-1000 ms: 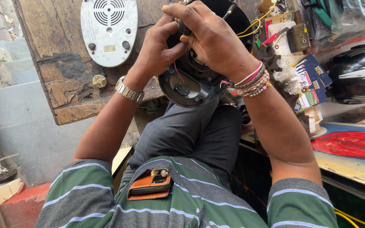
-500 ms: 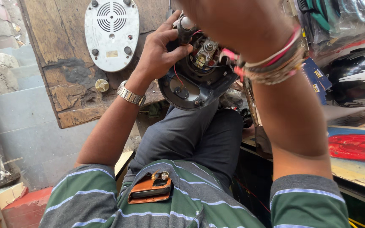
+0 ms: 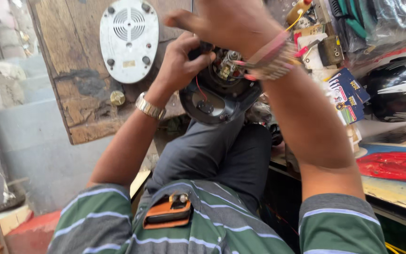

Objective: The person repairs a ceiling fan motor by stripping wires with a screwdriver, connecting them to a power source using a soldering iron, and testing the motor's rotation. They also use pliers to adjust a small metal component inside the motor housing.

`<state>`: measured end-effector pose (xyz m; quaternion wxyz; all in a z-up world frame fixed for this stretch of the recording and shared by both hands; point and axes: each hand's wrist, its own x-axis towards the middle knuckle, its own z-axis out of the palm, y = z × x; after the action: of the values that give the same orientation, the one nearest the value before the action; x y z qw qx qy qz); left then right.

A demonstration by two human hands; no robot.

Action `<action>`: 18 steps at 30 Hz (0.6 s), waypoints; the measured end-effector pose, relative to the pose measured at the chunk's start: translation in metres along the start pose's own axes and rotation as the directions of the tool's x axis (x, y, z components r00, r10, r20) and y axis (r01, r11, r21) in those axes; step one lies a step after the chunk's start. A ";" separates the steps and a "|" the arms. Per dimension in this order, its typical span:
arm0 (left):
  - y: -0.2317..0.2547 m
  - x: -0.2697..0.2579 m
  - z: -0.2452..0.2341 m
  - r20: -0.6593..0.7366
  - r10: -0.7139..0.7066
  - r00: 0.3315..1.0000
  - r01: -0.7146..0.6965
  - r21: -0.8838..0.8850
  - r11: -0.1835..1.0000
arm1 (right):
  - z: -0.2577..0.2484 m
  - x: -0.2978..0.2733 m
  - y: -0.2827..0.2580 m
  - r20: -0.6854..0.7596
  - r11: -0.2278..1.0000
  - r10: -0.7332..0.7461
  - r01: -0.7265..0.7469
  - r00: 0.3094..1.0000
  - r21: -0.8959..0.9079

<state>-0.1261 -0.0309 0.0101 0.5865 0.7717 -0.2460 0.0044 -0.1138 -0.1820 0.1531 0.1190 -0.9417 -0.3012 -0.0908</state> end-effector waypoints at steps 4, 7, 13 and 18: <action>-0.002 -0.002 0.002 -0.075 0.332 0.940 -0.334 -0.003 0.943 | -0.030 -0.041 0.003 -0.061 0.956 -0.229 0.236 0.971 0.175; -0.002 -0.004 0.002 -0.001 0.100 0.995 -0.100 -0.115 0.988 | -0.014 -0.053 0.002 -0.112 0.933 -0.218 0.241 0.969 0.267; -0.012 -0.028 -0.003 0.072 -0.293 0.953 0.213 -0.849 0.484 | 0.021 -0.063 -0.001 -0.252 0.896 -0.165 0.252 0.954 0.367; -0.031 -0.039 0.011 0.294 -0.322 0.900 0.397 -0.858 0.325 | 0.044 -0.059 -0.010 -0.311 0.881 -0.130 0.254 0.941 0.400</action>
<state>-0.1514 -0.0202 -0.0331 0.8839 0.3669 -0.0521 -0.2852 -0.1631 -0.1938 0.0988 0.3566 -0.8346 -0.3870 -0.1628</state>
